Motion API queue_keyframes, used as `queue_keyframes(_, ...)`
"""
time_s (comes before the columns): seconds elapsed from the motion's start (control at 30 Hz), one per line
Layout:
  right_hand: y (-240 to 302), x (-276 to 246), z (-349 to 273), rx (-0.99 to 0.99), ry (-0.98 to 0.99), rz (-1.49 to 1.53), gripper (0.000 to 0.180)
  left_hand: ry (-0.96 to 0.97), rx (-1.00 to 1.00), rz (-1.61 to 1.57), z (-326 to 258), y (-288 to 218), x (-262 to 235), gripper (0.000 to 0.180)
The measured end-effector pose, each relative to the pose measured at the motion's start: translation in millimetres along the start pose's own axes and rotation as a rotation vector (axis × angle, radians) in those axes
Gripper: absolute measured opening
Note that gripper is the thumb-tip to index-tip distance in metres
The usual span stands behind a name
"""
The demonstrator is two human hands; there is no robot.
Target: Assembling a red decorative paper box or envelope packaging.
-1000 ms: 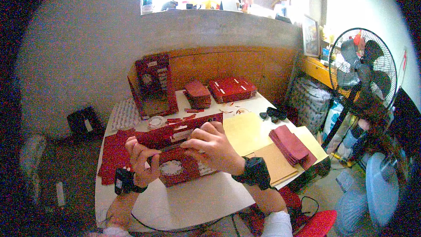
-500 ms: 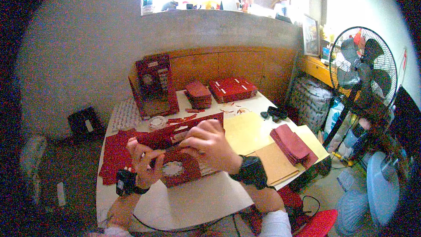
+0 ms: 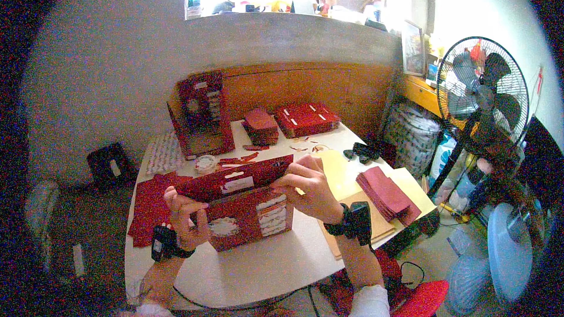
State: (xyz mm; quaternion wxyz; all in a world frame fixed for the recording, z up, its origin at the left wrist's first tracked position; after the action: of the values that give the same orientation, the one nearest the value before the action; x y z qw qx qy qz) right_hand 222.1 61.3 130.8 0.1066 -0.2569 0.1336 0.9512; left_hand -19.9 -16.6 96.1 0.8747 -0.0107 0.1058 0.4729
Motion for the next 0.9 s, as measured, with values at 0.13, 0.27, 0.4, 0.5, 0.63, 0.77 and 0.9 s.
queue_keyframes(0.13,0.7,0.5,-0.7,0.0,0.009,-0.021,0.013,0.001,0.012,0.031,-0.8,-0.5,0.6,0.012)
queue_keyframes(0.27,5.5,-4.9,1.6,-0.02,-0.036,0.027,0.014,0.01,0.004,0.02,-3.3,0.3,0.2,0.012)
queue_keyframes(0.4,-7.6,-13.7,-8.6,0.076,-0.069,0.086,0.01,0.008,0.014,0.025,-3.3,2.4,-1.4,0.013)
queue_keyframes(0.5,-11.3,-14.8,-7.9,0.007,-0.06,-0.013,0.009,0.004,0.02,-0.003,-1.7,3.4,-1.9,0.014)
queue_keyframes(0.63,-11.1,-16.2,-8.8,0.024,-0.062,-0.003,0.009,-0.032,0.023,-0.018,-0.4,2.8,-3.7,0.016)
queue_keyframes(0.77,-6.1,-11.8,-12.7,0.039,-0.086,0.057,0.015,-0.016,0.017,-0.038,-0.8,1.9,-1.7,0.016)
queue_keyframes(0.9,16.6,-5.5,-3.6,-0.083,-0.062,-0.051,0.02,0.008,-0.03,-0.043,-8.4,3.0,-0.1,0.019)
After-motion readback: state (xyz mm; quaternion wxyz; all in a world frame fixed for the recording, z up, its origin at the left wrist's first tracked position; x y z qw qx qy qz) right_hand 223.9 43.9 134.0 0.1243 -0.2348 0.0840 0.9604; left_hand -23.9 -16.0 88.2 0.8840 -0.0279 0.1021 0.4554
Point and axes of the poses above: each hand's wrist, its own z-axis towards the middle knuckle, its own x-axis out of the palm, y = z × x, the point moved 3 cm from there along z, towards the middle knuckle, and after that the axes turned 6 degrees about z, right-handed, at the moved point
